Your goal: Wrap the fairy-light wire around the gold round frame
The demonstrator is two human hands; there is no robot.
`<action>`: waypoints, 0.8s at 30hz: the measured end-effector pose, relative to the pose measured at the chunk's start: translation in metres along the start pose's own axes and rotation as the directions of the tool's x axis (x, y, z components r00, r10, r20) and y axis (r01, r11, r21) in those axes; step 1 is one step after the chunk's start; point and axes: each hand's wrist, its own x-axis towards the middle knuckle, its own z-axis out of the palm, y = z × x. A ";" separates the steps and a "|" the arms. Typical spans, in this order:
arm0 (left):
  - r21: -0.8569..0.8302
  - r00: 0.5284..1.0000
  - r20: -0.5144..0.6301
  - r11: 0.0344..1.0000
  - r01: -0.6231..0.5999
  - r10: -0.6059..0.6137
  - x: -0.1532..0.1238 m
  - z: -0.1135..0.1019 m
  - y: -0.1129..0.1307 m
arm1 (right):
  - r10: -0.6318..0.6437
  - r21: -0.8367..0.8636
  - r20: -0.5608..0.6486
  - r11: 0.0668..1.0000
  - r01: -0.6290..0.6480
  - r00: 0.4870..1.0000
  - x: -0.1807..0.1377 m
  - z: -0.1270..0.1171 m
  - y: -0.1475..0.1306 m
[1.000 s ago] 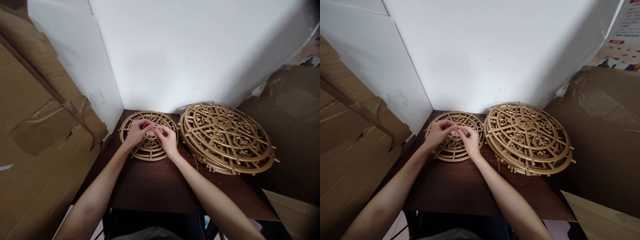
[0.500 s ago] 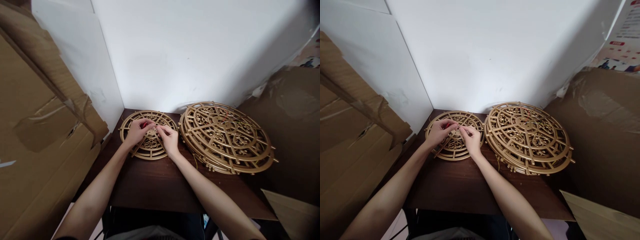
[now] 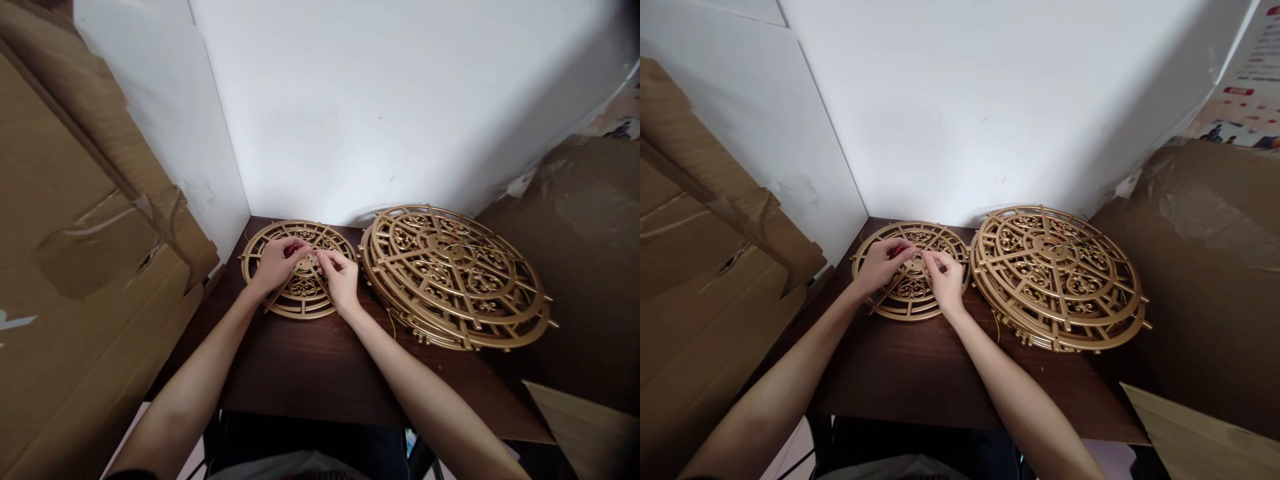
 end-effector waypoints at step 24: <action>-0.025 0.999 0.034 0.999 -0.032 0.033 -0.003 0.000 0.007 | 0.021 -0.053 0.016 0.998 -0.020 1.000 -0.001 0.000 -0.003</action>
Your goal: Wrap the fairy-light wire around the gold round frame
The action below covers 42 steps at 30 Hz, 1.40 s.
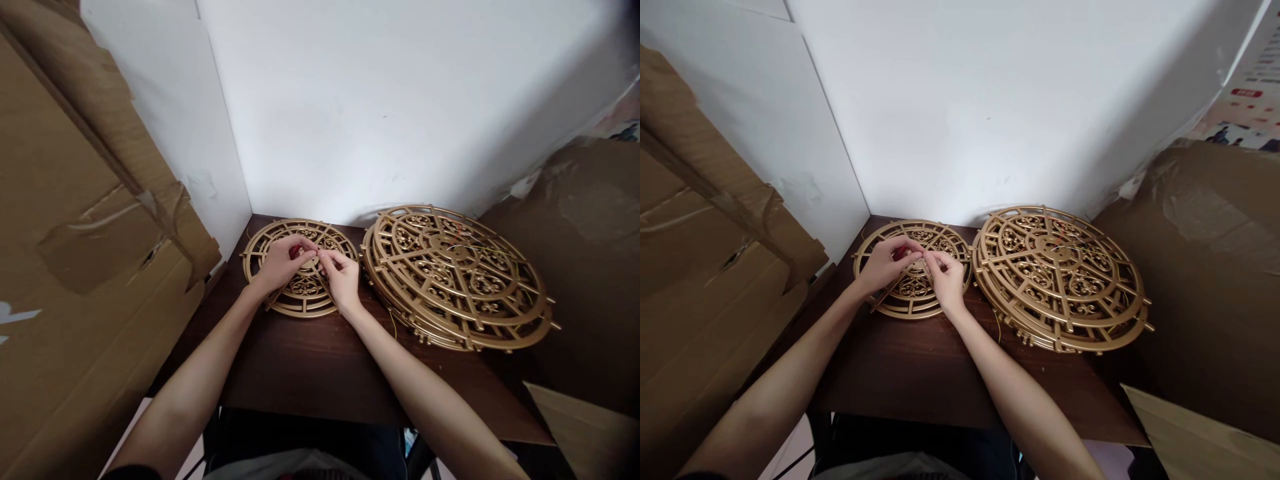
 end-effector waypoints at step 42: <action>0.020 0.999 -0.011 0.998 0.053 -0.053 0.001 0.000 -0.001 | -0.066 -0.092 -0.029 0.994 0.063 0.997 -0.001 -0.002 0.000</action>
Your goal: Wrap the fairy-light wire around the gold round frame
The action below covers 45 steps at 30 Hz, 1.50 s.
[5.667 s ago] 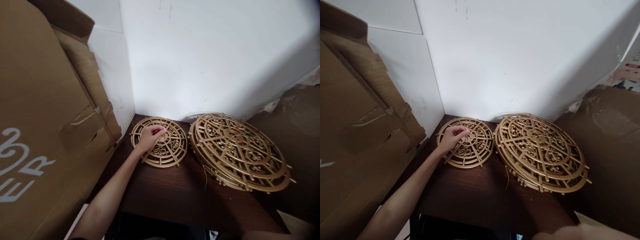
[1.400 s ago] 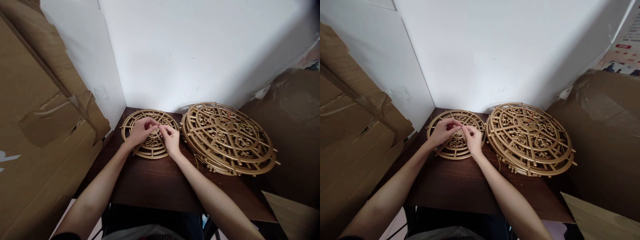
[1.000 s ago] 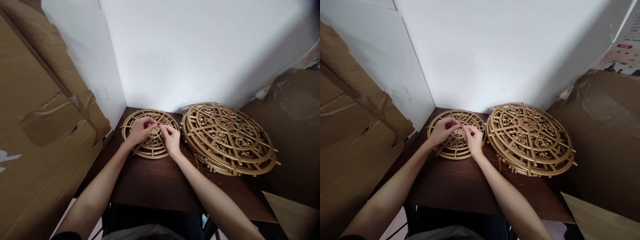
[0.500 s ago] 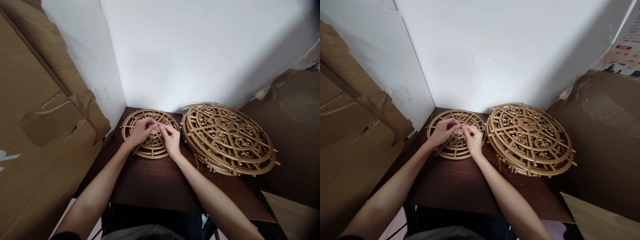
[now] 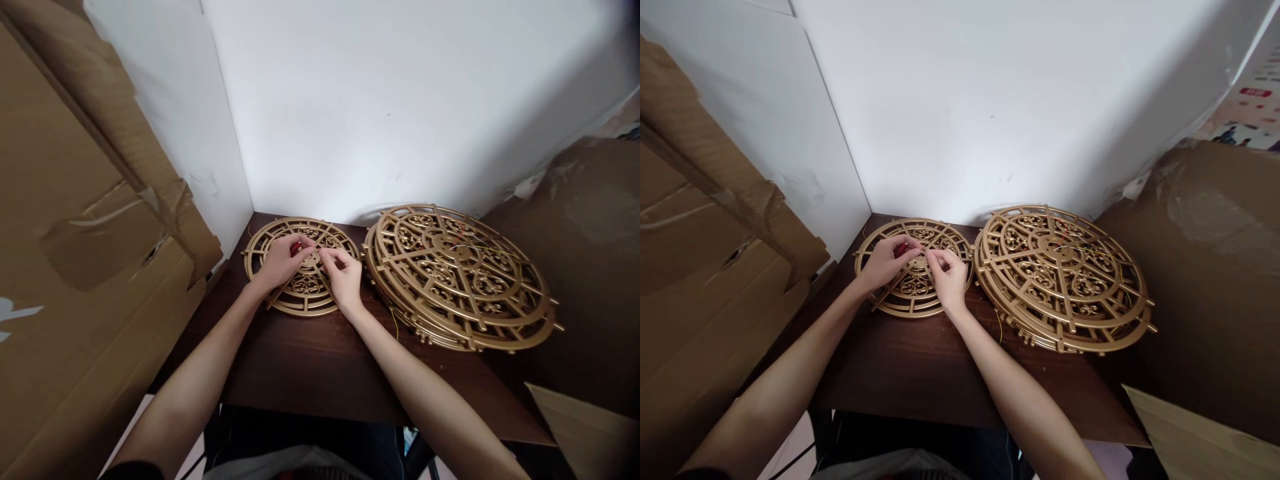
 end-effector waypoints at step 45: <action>0.004 0.998 -0.020 0.998 -0.056 0.056 -0.003 0.005 0.002 | 0.030 0.083 0.026 0.996 -0.032 0.999 0.000 0.001 0.000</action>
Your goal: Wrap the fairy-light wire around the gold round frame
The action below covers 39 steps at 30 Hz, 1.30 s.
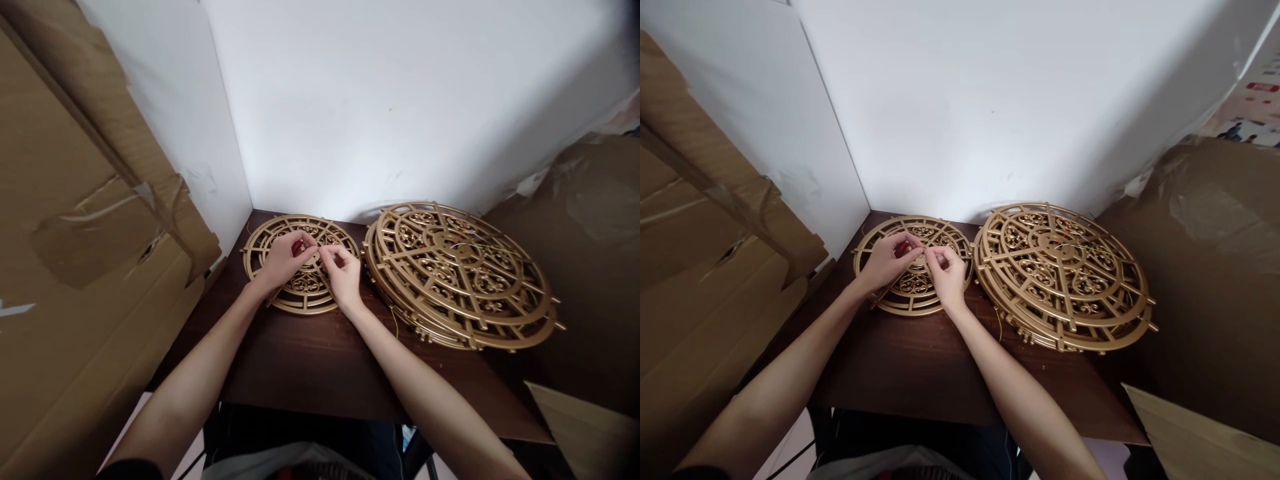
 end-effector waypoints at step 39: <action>0.125 0.991 -0.093 0.989 -0.080 0.092 0.000 -0.001 -0.003 | 0.076 0.051 -0.036 0.996 -0.074 0.996 0.001 0.001 -0.001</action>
